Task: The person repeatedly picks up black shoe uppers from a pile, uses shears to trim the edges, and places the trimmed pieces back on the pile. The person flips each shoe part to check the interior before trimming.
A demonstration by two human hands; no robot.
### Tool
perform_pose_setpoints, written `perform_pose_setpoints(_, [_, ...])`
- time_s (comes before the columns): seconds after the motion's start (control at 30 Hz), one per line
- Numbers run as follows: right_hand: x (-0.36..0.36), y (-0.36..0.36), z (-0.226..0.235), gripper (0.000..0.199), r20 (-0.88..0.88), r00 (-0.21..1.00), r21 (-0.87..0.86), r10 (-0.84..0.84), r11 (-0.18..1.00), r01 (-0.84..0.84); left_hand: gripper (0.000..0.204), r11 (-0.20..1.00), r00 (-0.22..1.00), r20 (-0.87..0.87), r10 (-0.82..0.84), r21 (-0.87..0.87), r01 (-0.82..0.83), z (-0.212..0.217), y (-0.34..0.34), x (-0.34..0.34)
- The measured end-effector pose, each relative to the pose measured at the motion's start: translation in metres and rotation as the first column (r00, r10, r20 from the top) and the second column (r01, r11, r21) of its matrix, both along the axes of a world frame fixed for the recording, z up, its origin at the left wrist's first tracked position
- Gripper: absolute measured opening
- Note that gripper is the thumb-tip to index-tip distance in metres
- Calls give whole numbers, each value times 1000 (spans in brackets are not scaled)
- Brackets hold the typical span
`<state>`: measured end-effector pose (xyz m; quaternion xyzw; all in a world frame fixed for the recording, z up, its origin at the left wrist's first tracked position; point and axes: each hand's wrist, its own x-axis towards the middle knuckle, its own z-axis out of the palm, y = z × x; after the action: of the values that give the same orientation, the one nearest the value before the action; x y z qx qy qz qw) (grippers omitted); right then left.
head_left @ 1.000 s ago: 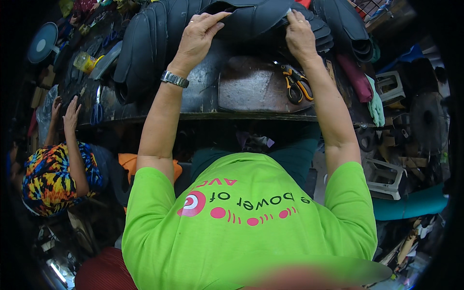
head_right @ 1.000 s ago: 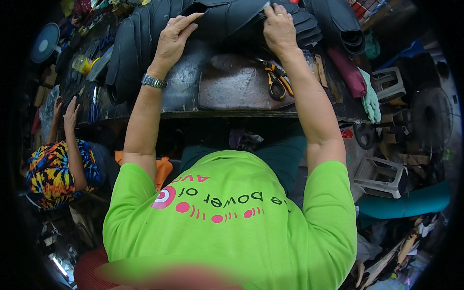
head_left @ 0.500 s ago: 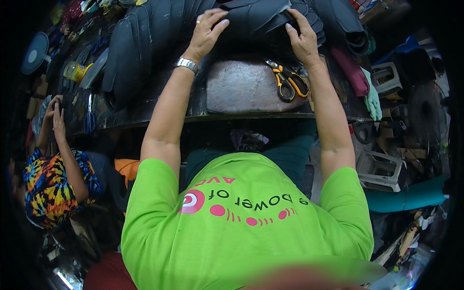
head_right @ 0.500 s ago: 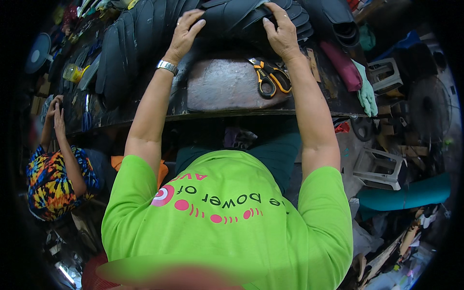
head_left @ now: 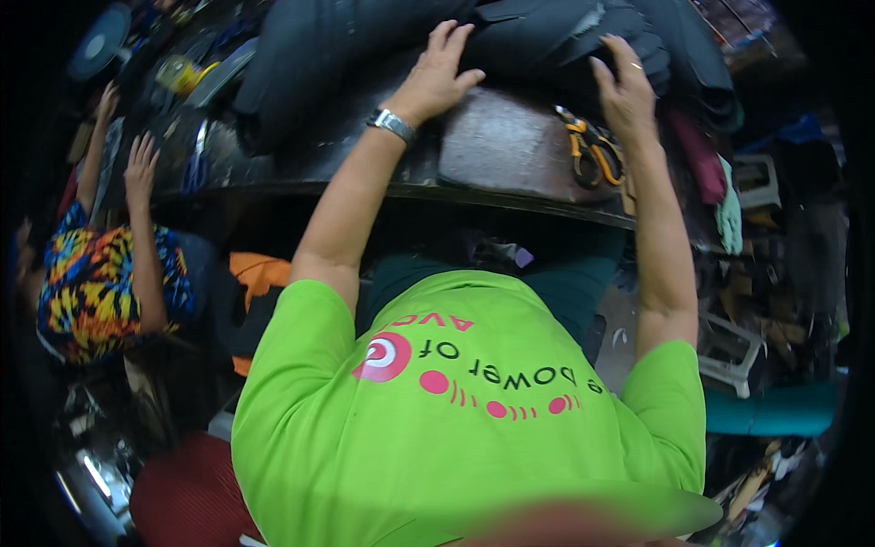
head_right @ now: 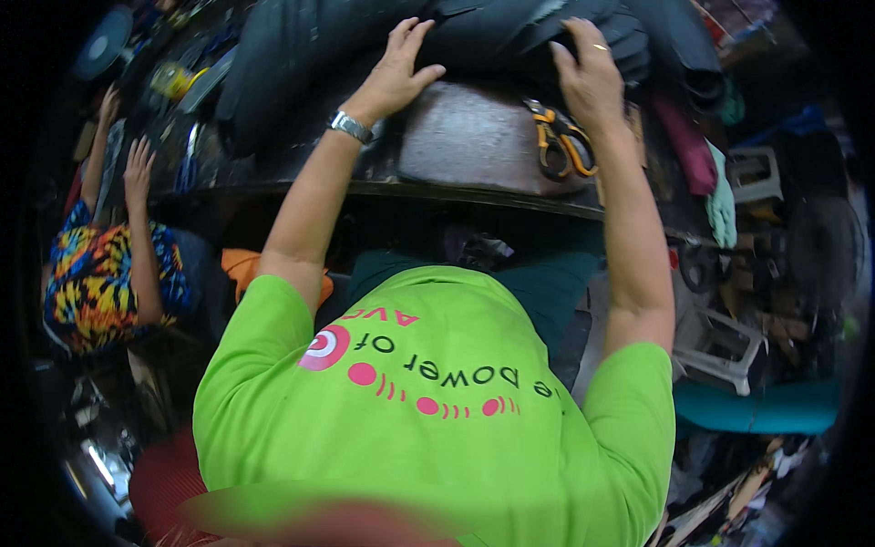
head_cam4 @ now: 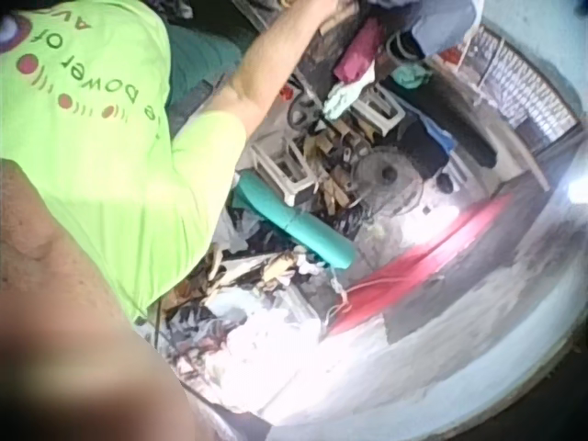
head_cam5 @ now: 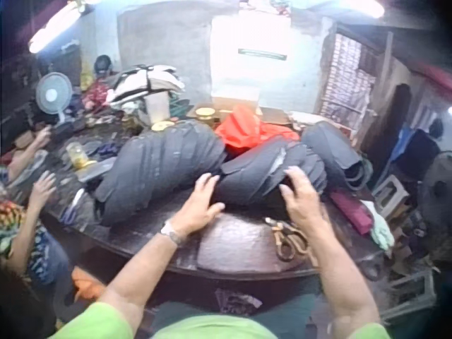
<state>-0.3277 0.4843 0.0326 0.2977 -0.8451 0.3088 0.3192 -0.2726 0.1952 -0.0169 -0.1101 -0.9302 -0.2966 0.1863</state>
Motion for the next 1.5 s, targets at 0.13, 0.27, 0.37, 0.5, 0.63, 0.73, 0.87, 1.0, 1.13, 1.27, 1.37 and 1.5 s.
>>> perform_pose_setpoints(0.13, [59, 14, 9, 27, 118, 992, 140, 51, 988, -67, 42, 982, 943, -333, -28, 169, 89, 26, -39, 83])
perform_pose_setpoints(0.27, [111, 27, -2, 22, 274, 954, 441, -126, 898, -8, 35, 892, 725, -524, 447, 199, -406, 29, -96, 154])
perform_pose_setpoints(0.37, [122, 29, -16, 25, 257, 944, 498, -205, 866, 53, 35, 723, 609, -421, 672, 194, -663, 12, -127, 176])
perform_pose_setpoints(0.5, [122, 33, -26, 31, 239, 942, 428, -234, 896, 114, 44, 696, 682, -217, 698, -19, -718, -6, -156, 182])
perform_pose_setpoints(0.63, [121, 41, -27, 33, 341, 886, 440, -315, 886, 146, 33, 789, 734, -417, 535, -62, -611, -4, -176, 186])
perform_pose_setpoints(0.73, [118, 47, -25, 32, 411, 848, 456, -333, 881, 125, 25, 806, 731, -419, 538, 0, -593, -3, -177, 189])
perform_pose_setpoints(0.87, [111, 51, -21, 29, 464, 834, 484, -300, 874, 45, 24, 849, 776, -359, 519, 111, -516, -1, -183, 193])
perform_pose_setpoints(1.0, [109, 51, -19, 27, 472, 833, 497, -288, 867, 18, 21, 827, 880, -4, 476, 343, -446, 9, -206, 205])
perform_pose_setpoints(1.13, [110, 49, -16, 27, 461, 840, 518, -288, 855, 9, 27, 841, 939, 86, 334, 423, -338, 20, -221, 213])
perform_pose_setpoints(1.27, [112, 54, -6, 26, 554, 786, 439, -274, 898, 4, 27, 822, 870, -67, 489, 368, -434, 44, -213, 224])
perform_pose_setpoints(1.37, [115, 64, 1, 24, 693, 692, 301, -201, 953, -25, 26, 832, 792, -284, 540, 319, -453, 77, -191, 242])
perform_pose_setpoints(1.5, [124, 73, -1, 22, 764, 636, 215, -110, 973, -89, 25, 872, 725, -501, 473, 150, -466, 101, -130, 272])
